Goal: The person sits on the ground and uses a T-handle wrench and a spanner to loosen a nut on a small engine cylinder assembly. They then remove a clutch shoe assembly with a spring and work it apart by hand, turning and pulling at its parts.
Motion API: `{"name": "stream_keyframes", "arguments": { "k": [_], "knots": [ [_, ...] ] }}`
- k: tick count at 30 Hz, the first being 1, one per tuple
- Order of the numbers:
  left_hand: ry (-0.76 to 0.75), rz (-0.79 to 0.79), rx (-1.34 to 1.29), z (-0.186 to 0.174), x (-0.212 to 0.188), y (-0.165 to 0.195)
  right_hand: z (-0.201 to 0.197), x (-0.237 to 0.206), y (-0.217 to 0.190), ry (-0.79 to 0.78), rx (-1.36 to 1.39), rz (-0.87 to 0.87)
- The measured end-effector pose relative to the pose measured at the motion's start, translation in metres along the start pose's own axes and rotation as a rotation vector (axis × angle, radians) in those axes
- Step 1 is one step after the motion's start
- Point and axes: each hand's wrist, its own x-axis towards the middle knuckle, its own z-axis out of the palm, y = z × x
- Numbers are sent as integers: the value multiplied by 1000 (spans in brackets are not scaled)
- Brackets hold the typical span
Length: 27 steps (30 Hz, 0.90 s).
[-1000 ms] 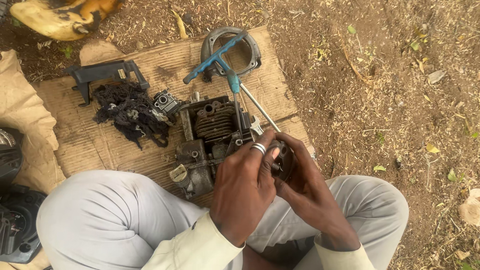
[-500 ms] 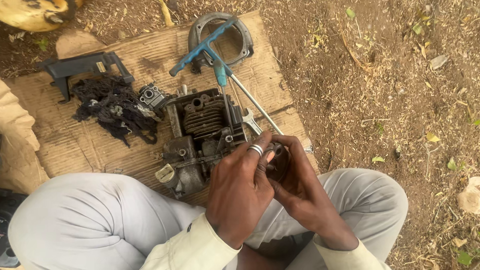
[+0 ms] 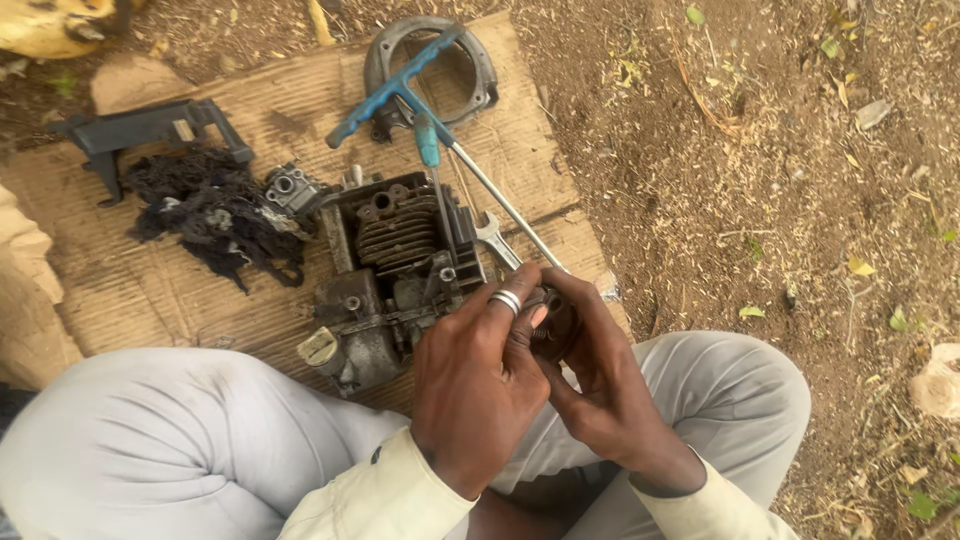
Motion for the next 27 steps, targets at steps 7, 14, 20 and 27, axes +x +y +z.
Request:
{"name": "stream_keyframes", "arguments": {
  "k": [7,14,20,27],
  "knots": [
    [-2,18,22,9,-6,-2,-5,-4,7,12,-17,-72],
    [-105,50,72,6,-14,-5,-4,-11,5,106,-84,3],
    [-116,49,38,10,-16,-8,0,-16,7,143,-78,-75],
    [-81,-48,-62,10,-3,1,-2,-20,-1,118,141,34]
  ]
}}
